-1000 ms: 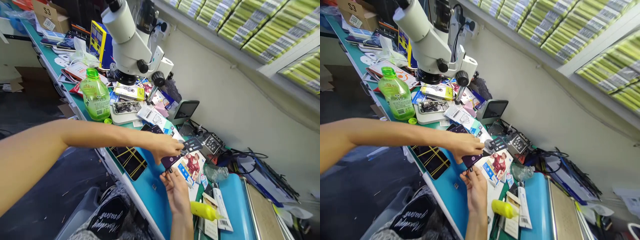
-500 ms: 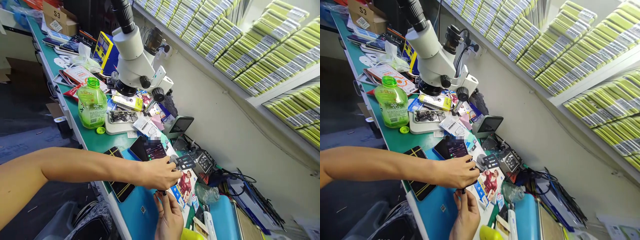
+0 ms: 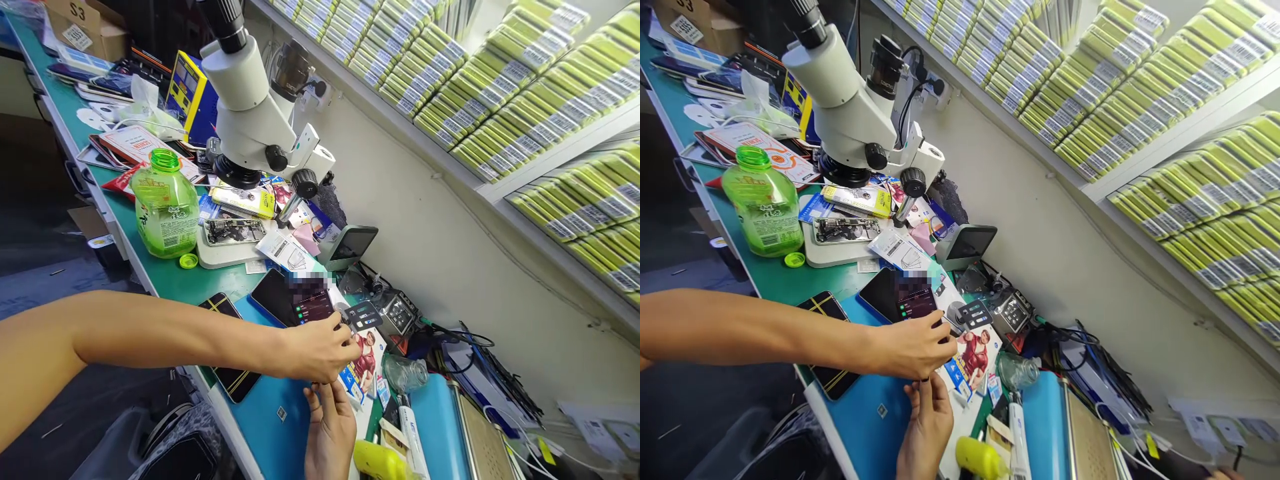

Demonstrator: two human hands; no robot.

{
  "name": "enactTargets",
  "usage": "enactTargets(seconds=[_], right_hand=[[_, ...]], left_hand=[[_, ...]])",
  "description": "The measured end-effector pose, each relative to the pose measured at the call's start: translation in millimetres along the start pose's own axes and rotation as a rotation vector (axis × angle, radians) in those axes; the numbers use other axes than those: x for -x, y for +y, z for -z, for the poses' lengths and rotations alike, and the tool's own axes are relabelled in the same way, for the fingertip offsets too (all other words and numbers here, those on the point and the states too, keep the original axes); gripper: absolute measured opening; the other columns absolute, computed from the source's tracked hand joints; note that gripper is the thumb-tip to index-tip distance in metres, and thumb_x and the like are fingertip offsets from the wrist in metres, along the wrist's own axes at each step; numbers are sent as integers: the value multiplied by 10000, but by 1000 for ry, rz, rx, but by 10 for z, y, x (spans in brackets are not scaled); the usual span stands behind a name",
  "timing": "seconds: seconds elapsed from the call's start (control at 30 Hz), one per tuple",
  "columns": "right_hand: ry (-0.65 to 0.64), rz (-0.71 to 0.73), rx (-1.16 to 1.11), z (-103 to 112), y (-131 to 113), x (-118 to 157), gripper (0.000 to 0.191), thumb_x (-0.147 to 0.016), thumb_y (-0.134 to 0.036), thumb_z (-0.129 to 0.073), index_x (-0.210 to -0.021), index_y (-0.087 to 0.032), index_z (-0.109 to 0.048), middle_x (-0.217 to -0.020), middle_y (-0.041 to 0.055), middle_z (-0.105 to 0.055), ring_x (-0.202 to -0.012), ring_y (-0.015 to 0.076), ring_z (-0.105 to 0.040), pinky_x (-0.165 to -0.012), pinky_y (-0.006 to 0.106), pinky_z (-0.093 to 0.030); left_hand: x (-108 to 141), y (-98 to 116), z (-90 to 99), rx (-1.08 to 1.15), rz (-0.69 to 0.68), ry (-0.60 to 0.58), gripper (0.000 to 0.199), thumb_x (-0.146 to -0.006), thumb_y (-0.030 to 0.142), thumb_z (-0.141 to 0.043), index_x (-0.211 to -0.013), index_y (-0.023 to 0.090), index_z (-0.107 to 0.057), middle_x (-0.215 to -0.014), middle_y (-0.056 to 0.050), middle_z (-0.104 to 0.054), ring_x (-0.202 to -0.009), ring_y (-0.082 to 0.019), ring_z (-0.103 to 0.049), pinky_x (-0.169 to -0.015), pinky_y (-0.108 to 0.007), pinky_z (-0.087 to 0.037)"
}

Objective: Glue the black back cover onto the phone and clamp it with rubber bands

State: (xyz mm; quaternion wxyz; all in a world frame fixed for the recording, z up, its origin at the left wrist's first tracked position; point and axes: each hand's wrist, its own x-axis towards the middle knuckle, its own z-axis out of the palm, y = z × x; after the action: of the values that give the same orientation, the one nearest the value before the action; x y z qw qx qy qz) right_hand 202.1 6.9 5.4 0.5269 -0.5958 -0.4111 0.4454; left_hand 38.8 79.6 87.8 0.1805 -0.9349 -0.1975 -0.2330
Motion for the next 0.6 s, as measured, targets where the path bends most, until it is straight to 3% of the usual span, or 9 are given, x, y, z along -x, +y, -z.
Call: enactTargets(seconds=[0.2, 0.37, 0.5, 0.6], right_hand=[[-78, -9, 8, 18, -153, 60, 117, -695, -482, -752, -795, -425, -762, -846, 60, -740, -736, 304, -717, -688, 513, -636], [-151, -53, -24, -74, -299, 95, 90, -709, -466, -745, -776, -406, -747, -812, 60, -700, -745, 287, -706, -645, 475, -631], [-179, -130, -54, -132, -391, 85, 123, -655, -400, -799, -707, -322, -720, -730, 46, -668, -690, 248, -696, -638, 421, -624], [-129, -169, -86, -167, -416, 67, 197, -642, -369, -812, -699, -234, -680, -696, 7, -642, -646, 179, -680, -663, 354, -617]], left_hand=[[5, -2, 6, 23, -12, -46, 163, -880, 263, -570, -848, 205, -719, -1006, -87, -584, -858, -252, -556, -704, -412, -387], [16, -62, -5, 72, -20, -141, 149, -851, 257, -599, -930, 174, -693, -999, -110, -593, -869, -254, -565, -668, -393, -396], [48, -169, -27, 150, -38, -234, 428, -682, 288, -746, -1067, 137, -635, -1025, -133, -599, -876, -257, -564, -650, -365, -417], [56, -240, -57, 196, -33, -286, 587, -594, 322, -798, -1099, 100, -598, -1051, -144, -593, -878, -272, -557, -661, -375, -438]])
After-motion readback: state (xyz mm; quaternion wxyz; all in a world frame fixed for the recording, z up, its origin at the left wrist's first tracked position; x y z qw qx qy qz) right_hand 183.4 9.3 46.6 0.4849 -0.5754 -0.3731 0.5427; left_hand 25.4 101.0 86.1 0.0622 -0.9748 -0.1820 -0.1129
